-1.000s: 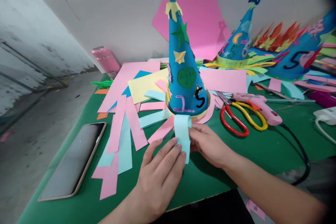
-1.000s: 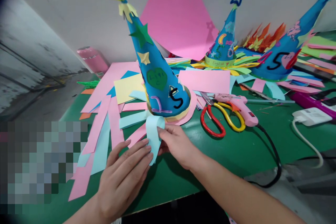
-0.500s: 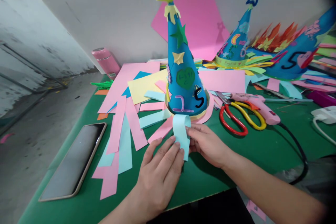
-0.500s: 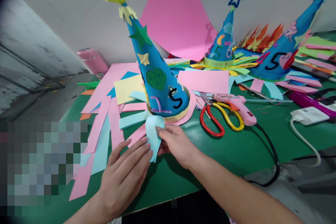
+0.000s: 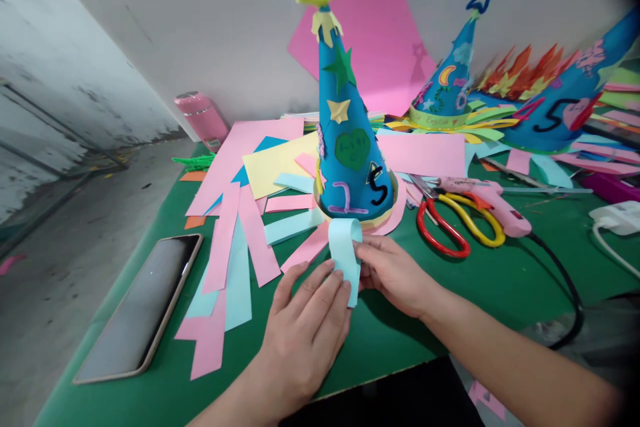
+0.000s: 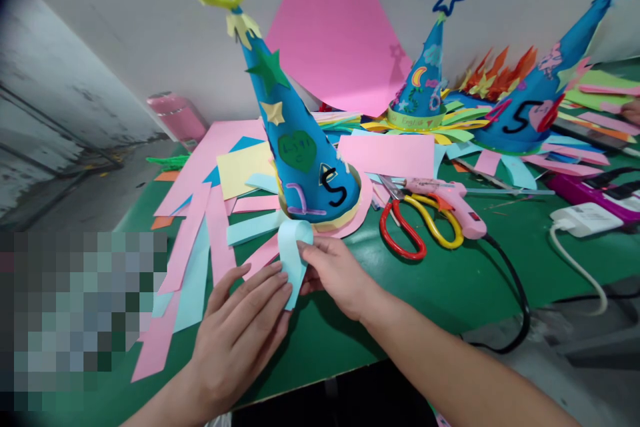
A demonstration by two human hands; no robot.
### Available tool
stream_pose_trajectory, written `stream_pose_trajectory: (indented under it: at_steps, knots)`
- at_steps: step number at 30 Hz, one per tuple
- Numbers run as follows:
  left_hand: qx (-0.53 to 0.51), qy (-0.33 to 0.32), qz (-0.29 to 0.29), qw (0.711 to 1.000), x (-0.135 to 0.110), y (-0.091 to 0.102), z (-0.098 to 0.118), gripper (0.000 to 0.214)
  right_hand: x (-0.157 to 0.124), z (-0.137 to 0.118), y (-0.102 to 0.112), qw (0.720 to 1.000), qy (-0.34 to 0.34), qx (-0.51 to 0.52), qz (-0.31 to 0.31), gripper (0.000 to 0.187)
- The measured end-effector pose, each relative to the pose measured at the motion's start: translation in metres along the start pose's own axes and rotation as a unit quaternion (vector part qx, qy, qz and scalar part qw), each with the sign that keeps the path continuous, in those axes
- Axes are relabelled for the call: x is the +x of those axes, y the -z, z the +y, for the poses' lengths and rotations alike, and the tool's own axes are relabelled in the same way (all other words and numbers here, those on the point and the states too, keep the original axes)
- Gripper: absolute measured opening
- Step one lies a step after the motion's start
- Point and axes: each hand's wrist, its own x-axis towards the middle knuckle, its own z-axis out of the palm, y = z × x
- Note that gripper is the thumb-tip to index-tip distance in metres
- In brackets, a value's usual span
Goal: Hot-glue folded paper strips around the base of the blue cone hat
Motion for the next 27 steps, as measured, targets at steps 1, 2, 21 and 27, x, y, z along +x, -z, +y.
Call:
stream_pose_trajectory:
  at_steps: [1,2,21,27]
  knots:
    - [0.0,0.0,0.001,1.0,0.0,0.0,0.0,0.02,0.0,0.0,0.0,1.0,0.0,-0.001,-0.001,0.022]
    - [0.0,-0.001,0.001,1.0,0.001,0.0,0.0,0.02,0.0,0.0,0.0,1.0,0.0,-0.002,-0.001,0.022]
    - [-0.227,0.293,-0.075,0.926,0.027,0.051,-0.013,0.008,-0.021,-0.021,0.003,0.912,0.29,-0.271,0.103,0.028]
    - [-0.421,0.416,-0.237,0.77,0.044,0.051,-0.025,0.014,-0.025,-0.041,-0.012,0.889,0.198,-0.402,-0.094,0.016]
